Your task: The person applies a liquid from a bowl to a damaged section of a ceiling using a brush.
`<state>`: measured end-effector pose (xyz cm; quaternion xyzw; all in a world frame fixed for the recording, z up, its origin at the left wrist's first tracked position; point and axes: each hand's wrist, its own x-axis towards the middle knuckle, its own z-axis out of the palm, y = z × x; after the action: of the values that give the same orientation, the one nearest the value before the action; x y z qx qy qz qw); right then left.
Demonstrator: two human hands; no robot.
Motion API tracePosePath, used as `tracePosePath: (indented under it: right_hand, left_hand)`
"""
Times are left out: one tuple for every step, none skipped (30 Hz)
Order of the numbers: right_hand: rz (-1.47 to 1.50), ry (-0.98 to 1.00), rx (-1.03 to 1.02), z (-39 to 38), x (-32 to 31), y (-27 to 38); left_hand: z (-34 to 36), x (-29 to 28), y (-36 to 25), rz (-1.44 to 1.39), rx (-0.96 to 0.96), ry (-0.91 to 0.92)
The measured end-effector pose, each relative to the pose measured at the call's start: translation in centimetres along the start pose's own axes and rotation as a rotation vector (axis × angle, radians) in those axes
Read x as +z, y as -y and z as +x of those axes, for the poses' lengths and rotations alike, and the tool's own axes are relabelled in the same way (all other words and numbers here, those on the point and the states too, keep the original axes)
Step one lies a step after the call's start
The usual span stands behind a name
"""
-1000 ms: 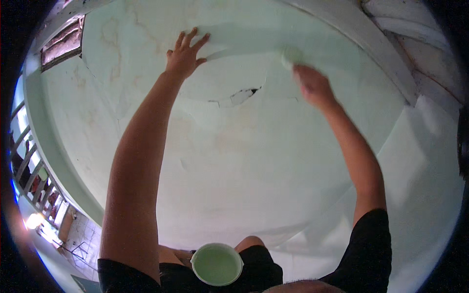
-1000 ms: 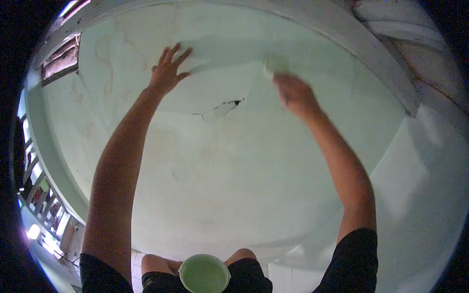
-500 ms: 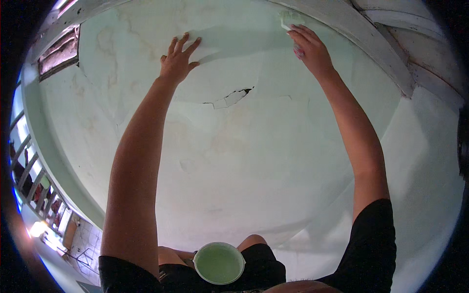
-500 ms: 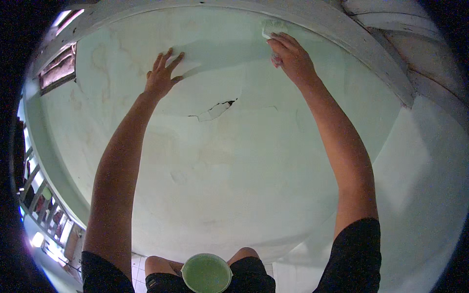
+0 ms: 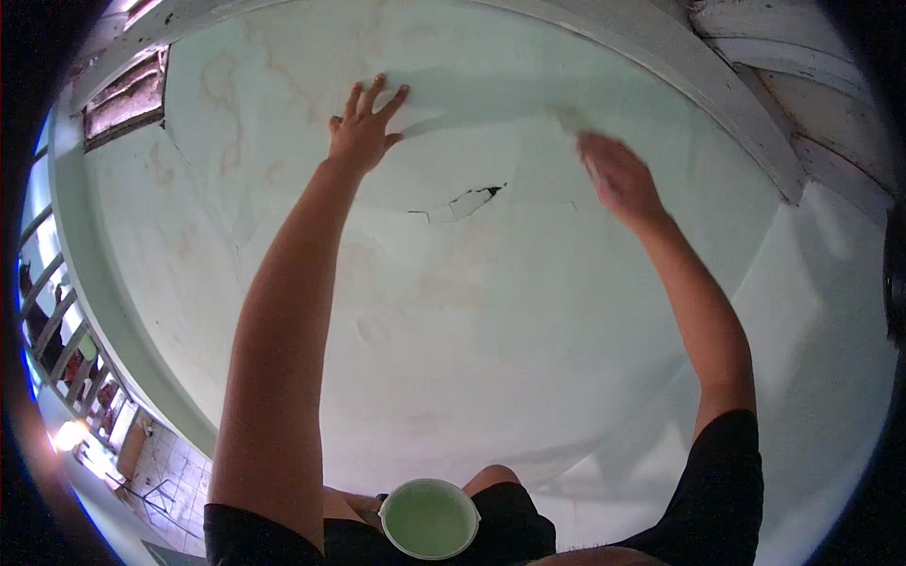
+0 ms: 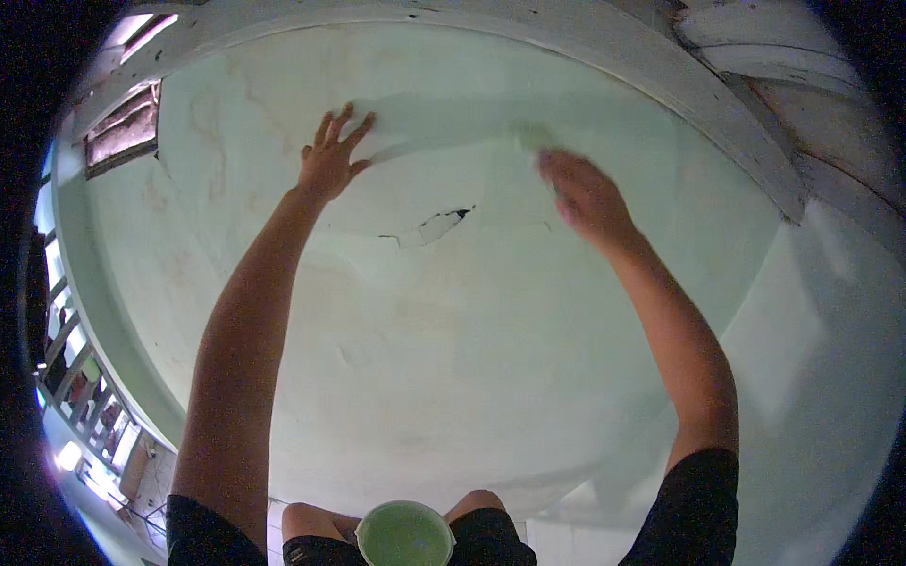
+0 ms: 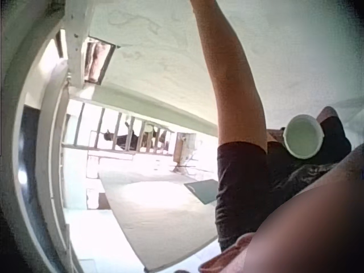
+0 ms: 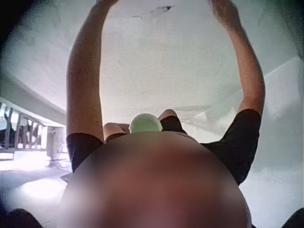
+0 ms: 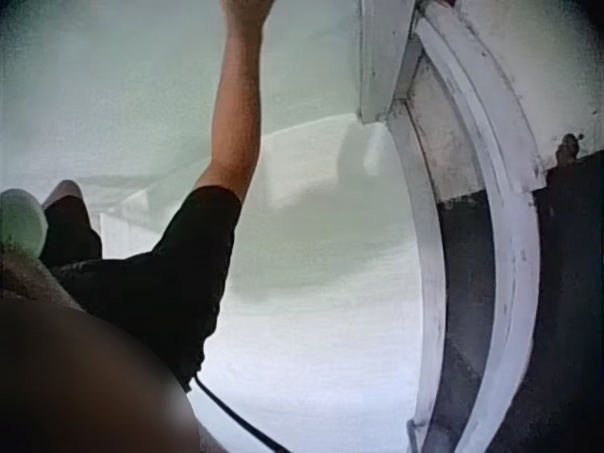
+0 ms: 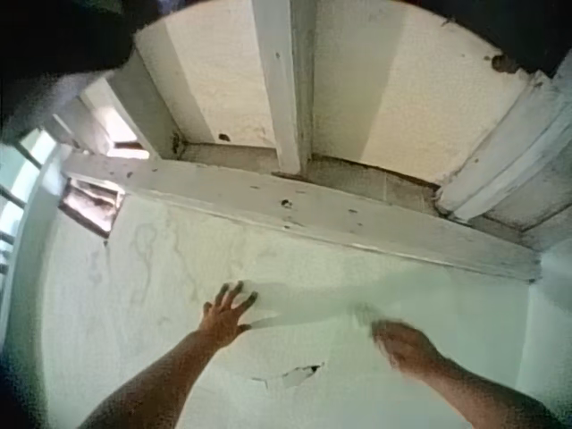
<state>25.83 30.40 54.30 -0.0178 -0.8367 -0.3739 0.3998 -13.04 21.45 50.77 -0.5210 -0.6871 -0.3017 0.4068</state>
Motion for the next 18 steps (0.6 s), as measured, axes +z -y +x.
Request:
tracePosePath:
  right_hand:
    - [-0.036, -0.057, -0.004, 2.5, -0.7, 0.3]
    - [-0.086, -0.059, 0.036, 3.8, -0.4, -0.5]
    - [-0.125, -0.09, 0.02, 4.9, -0.2, -1.5]
    - [-0.16, -0.125, 0.003, 5.7, 0.1, -2.5]
    - [-0.155, -0.126, 0.008, 6.4, 0.9, -3.2]
    - [-0.173, -0.124, 0.017, 6.8, 1.3, -3.8]
    - [-0.192, -0.123, 0.027, 7.0, 1.6, -4.4]
    - [-0.187, -0.123, 0.031, 7.0, 1.8, -4.5]
    - [-0.214, -0.129, 0.035, 7.0, 1.9, -4.6]
    - [-0.242, -0.134, 0.038, 6.9, 2.1, -4.7]
    - [-0.237, -0.133, 0.04, 6.5, 2.3, -4.4]
    - [-0.213, -0.12, 0.075, 5.8, 2.4, -3.9]
    - [-0.19, -0.106, 0.11, 5.0, 2.3, -3.3]
    - [-0.192, -0.108, 0.106, 3.9, 2.2, -2.9]
    - [-0.111, -0.032, 0.081, 2.5, 2.6, -2.5]
    - [-0.034, 0.044, 0.054, 1.6, 2.8, -1.9]
    - [-0.034, 0.038, 0.044, 1.7, 2.0, -0.9]
    - [-0.026, 0.02, 0.026, 1.9, 0.7, 0.3]
  left_hand:
    - [-0.2, 0.1, 0.5, -0.003, 0.0, 0.012]
    - [-0.1, 0.0, 0.7, -0.015, -0.011, 0.022]
    - [0.0, 0.0, 0.5, -0.033, -0.018, 0.028]
    - [0.1, 0.0, 0.2, -0.039, -0.017, 0.028]
    - [-0.1, 0.0, 0.3, -0.034, -0.014, 0.033]
    - [-0.1, 0.1, 0.2, -0.038, -0.014, 0.028]
    - [0.0, 0.1, 0.1, -0.043, -0.013, 0.022]
    - [-0.1, 0.1, 0.2, -0.04, -0.012, 0.026]
    - [-0.1, 0.2, 0.4, -0.039, -0.003, 0.009]
    - [-0.1, 0.3, 0.6, -0.039, 0.005, -0.009]
    - [-0.1, 0.4, 0.7, -0.037, 0.004, -0.004]
    - [-0.1, 0.4, 0.8, -0.044, 0.012, -0.011]
    - [-0.2, 0.5, 0.9, -0.052, 0.019, -0.019]
    - [-0.2, 0.3, 0.6, -0.052, 0.018, -0.023]
    - [-0.4, 0.2, 0.5, -0.054, 0.004, 0.002]
    - [-0.4, 0.1, 0.4, -0.059, -0.009, 0.022]
    - [-0.4, -0.1, 0.4, -0.054, -0.016, 0.015]
    - [-0.6, -0.2, 0.4, -0.052, -0.015, 0.021]
